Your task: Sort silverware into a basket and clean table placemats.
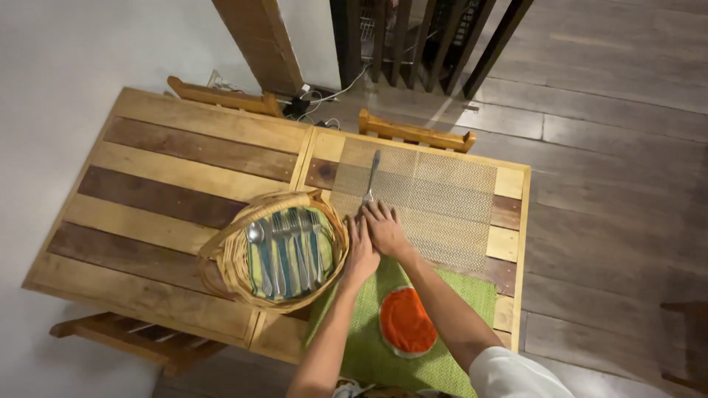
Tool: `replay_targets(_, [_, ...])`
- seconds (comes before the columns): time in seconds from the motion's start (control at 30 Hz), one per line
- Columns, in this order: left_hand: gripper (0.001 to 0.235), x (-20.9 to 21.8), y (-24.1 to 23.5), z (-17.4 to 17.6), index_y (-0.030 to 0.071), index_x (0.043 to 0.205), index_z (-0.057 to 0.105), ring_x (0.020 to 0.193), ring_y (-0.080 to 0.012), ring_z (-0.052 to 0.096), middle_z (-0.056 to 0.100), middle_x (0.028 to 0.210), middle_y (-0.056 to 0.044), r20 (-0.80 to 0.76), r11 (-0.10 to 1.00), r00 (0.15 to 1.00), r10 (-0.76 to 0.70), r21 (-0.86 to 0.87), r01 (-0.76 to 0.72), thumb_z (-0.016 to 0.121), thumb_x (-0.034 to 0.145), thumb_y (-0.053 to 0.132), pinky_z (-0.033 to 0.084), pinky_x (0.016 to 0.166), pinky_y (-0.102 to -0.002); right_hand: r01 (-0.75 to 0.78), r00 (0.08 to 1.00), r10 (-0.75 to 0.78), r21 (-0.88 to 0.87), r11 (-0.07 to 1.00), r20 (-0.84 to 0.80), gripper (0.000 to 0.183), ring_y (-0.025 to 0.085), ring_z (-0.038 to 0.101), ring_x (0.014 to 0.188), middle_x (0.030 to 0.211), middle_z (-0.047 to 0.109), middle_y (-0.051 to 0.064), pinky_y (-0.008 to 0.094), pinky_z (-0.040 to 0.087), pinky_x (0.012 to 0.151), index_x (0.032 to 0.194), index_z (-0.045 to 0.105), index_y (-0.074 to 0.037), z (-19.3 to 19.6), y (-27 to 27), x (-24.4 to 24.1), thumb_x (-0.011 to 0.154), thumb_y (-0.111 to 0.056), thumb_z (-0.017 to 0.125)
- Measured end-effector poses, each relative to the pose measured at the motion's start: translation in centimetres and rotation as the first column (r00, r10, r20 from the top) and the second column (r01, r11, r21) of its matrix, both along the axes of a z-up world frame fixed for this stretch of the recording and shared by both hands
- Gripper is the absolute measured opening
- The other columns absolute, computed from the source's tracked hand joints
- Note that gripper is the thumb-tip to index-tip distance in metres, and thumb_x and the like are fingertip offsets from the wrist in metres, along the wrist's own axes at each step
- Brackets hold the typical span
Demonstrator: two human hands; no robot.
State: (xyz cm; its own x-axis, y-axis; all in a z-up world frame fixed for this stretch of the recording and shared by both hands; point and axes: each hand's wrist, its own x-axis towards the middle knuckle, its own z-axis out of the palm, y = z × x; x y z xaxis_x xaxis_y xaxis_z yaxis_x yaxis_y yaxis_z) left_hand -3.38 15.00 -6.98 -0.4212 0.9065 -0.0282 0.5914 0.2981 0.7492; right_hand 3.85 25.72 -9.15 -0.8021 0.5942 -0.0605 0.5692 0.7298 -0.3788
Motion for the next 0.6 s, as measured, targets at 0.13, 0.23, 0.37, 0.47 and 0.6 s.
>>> replay_targets(0.13, [0.093,-0.3,0.5,-0.1,-0.003,0.153,0.023,0.149,-0.0521,0.016,0.021,0.158,-0.031,-0.132,0.997,0.991,-0.023,-0.070,0.013,0.070,0.073,-0.002,0.010,0.123,-0.059,-0.007,0.999,0.009,0.046,0.999,-0.049,0.061,0.041,0.028,0.148,0.162,0.035,0.013,0.065,0.018,0.117,0.154,0.041,-0.010,0.5,-0.9,1.4,0.096,-0.025,0.054])
replay_targets(0.23, [0.082,0.1,0.1,-1.5,-0.002,0.149,0.035,0.146,-0.0525,0.025,0.030,0.156,-0.030,-0.148,0.995,0.987,0.060,0.089,-0.047,0.071,0.075,-0.001,0.019,0.123,-0.058,0.022,0.998,-0.017,0.085,0.996,-0.057,0.062,0.037,0.034,0.147,0.156,0.045,0.012,0.060,0.019,0.121,0.150,0.048,-0.009,1.1,-2.2,2.8,0.090,-0.020,0.058])
replay_targets(0.37, [0.072,1.1,-0.8,-0.3,0.005,0.139,0.052,0.142,-0.0470,0.033,0.040,0.148,-0.023,-0.061,1.000,0.998,0.009,0.027,-0.007,0.067,0.069,-0.006,0.030,0.120,-0.053,0.050,0.997,-0.040,0.159,0.986,-0.068,0.046,0.029,0.048,0.139,0.139,0.061,0.009,0.056,0.023,0.123,0.128,0.062,-0.008,3.1,-4.8,5.0,0.083,-0.016,0.064])
replay_targets(0.47, [0.063,1.7,-2.0,0.1,0.006,0.130,0.058,0.138,-0.0450,0.039,0.049,0.141,-0.019,-0.181,0.996,0.982,-0.046,0.072,0.060,0.070,0.070,-0.007,0.032,0.118,-0.053,0.064,0.974,-0.030,0.146,0.987,-0.225,0.041,0.028,0.058,0.125,0.128,0.067,0.009,0.055,0.028,0.118,0.117,0.067,-0.006,4.9,-6.4,6.6,0.077,-0.015,0.068])
replay_targets(0.6, [0.068,2.8,-4.5,4.5,0.007,0.133,0.059,0.131,-0.0460,0.046,0.049,0.141,-0.023,-0.070,0.970,0.993,-0.099,0.214,0.111,0.064,0.067,-0.011,0.042,0.109,-0.050,0.112,0.847,-0.057,0.073,0.991,-0.529,0.027,0.030,0.069,0.108,0.117,0.074,0.010,0.044,0.047,0.103,0.114,0.072,-0.007,4.2,-8.9,9.1,0.088,-0.013,0.070])
